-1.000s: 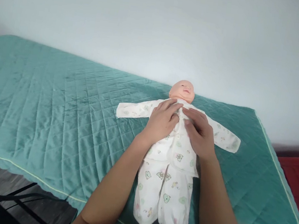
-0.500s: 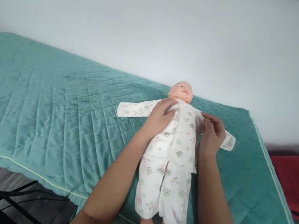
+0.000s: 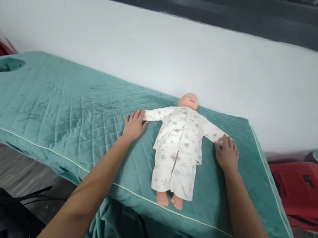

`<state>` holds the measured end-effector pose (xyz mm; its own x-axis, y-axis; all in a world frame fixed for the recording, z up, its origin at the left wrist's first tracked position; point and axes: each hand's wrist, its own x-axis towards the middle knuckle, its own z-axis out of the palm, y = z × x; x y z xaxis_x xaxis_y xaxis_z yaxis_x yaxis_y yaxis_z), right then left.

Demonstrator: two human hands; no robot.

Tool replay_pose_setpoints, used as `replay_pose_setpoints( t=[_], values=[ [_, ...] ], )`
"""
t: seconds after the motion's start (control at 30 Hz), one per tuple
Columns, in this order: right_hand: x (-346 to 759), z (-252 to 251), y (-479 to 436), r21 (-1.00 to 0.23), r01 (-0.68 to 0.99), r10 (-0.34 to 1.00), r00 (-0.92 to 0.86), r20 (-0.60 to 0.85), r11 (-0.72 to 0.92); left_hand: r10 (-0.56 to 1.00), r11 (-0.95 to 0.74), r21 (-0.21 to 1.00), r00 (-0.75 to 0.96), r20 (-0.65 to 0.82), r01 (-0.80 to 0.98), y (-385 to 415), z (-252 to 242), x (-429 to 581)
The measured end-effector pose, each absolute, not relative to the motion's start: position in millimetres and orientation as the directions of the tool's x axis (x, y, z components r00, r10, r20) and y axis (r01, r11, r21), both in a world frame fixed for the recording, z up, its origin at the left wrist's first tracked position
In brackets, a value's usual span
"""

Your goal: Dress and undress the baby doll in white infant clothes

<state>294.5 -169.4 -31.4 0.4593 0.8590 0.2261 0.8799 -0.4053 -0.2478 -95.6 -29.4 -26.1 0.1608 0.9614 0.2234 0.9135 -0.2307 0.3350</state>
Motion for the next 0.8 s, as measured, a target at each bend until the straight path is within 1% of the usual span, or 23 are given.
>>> replay_pose_setpoints(
  t=[0.1,0.17,0.33,0.47,0.57,0.67,0.7,0.73,0.8],
  values=[
    [303.6,-30.4,-188.5,-0.185,0.86,0.847,0.505,0.168,-0.476,0.976,-0.124,0.363,0.047,0.212,0.924,-27.4,-27.2,-105.1],
    [304.3,-30.7,-193.1,-0.169,0.845,0.833,0.531,0.155,-0.508,0.976,-0.11,0.376,0.028,0.216,0.92,-26.8,-26.2,-104.4],
    [303.4,-32.3,-190.8,-0.196,0.838,0.833,0.537,0.136,-0.509,0.978,-0.13,0.372,0.058,0.2,0.919,-25.7,-25.9,-101.7],
    [305.5,-32.6,-188.5,-0.226,0.836,0.833,0.536,0.137,-0.501,0.978,-0.122,0.413,0.037,0.207,0.902,-25.0,-26.4,-102.9],
    [306.2,-32.2,-186.6,-0.244,0.833,0.823,0.541,0.171,-0.497,0.978,-0.114,0.486,0.013,0.207,0.867,-31.8,-17.5,-100.7],
    [307.6,-32.9,-183.4,-0.241,0.848,0.823,0.521,0.224,-0.472,0.972,-0.15,0.637,-0.007,0.237,0.756,-43.4,-1.4,-95.4],
    [308.7,-33.5,-182.2,-0.234,0.854,0.826,0.513,0.235,-0.464,0.969,-0.16,0.668,-0.014,0.248,0.726,-46.6,3.6,-93.5],
    [310.0,-34.2,-180.9,-0.227,0.861,0.829,0.504,0.243,-0.456,0.968,-0.155,0.68,-0.025,0.248,0.716,-49.0,7.6,-91.9],
    [313.3,-35.7,-178.3,-0.217,0.871,0.835,0.487,0.254,-0.442,0.976,-0.089,0.653,-0.064,0.207,0.752,-50.7,11.5,-89.9]
  ],
)
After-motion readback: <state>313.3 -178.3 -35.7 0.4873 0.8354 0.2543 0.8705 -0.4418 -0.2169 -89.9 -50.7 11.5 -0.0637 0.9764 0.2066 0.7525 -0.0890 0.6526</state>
